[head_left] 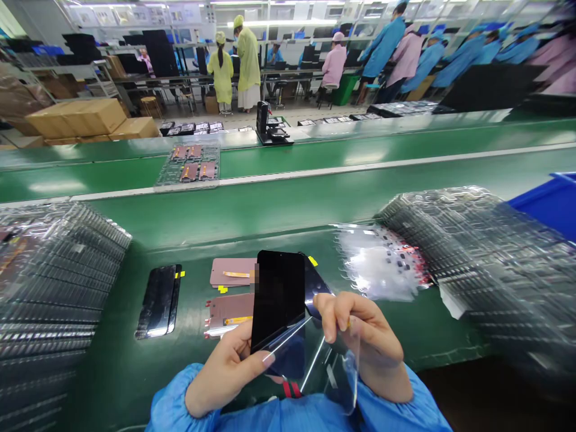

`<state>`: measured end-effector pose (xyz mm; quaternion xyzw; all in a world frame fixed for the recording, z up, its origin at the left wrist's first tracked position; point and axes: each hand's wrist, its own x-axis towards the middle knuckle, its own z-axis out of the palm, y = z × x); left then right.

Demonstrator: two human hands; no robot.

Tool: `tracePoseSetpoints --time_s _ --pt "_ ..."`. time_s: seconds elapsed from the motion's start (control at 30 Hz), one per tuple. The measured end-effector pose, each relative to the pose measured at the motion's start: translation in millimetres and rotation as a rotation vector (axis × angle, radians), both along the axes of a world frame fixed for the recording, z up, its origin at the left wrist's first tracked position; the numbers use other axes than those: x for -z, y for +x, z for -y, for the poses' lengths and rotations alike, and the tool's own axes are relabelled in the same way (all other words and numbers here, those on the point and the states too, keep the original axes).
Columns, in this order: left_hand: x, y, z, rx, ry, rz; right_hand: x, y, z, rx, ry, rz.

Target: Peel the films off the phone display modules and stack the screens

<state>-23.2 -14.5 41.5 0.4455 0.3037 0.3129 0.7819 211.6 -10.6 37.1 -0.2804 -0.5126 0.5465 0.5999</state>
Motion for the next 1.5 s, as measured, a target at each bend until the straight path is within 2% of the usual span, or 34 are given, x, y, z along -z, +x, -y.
tracePoseSetpoints --time_s 0.17,0.37,0.53,0.67,0.83,0.97,1.03,1.1,1.2,1.23,1.3,1.37,1.43,1.5 --pt "-0.1 0 1 0.000 -0.044 -0.010 1.7 -1 3 0.060 -0.078 0.007" --pt "3.8 1 2 0.021 -0.066 0.092 3.6 -3 3 0.028 -0.051 -0.022" --pt "2.7 0 2 0.044 -0.018 0.111 2.9 -5 1 -0.025 -0.012 -0.085" --pt "3.9 0 1 0.015 -0.004 0.090 2.5 -3 0 -0.056 -0.005 -0.084" --pt "6.9 1 4 0.003 -0.016 0.060 5.2 -3 1 -0.027 -0.028 -0.075" --pt "1.8 1 5 -0.009 0.033 0.026 8.7 -1 2 -0.021 -0.027 -0.034" --pt "-1.7 1 4 -0.033 0.045 -0.024 5.9 0 0 -0.008 0.019 -0.010" --pt "-2.9 3 2 -0.074 0.013 -0.082 -3.1 1 -2 0.068 0.099 0.088" --pt "1.7 7 -2 -0.136 -0.111 -0.133 -26.9 -4 -6 0.225 0.255 0.438" --pt "4.2 9 -4 -0.151 -0.146 -0.137 -35.7 -7 -8 0.241 0.309 0.561" --pt "9.2 13 -6 -0.176 -0.168 -0.151 -51.5 -18 -13 0.181 0.367 0.709" --pt "12.5 16 -8 -0.194 -0.161 -0.164 -62.1 -29 -21 0.030 0.266 0.696" --pt "13.2 19 -7 -0.198 -0.159 -0.162 -67.0 -40 -32 -0.129 0.047 0.577" --pt "11.3 19 -6 -0.187 -0.183 -0.146 -67.3 -45 -46 -0.190 -0.131 0.456"
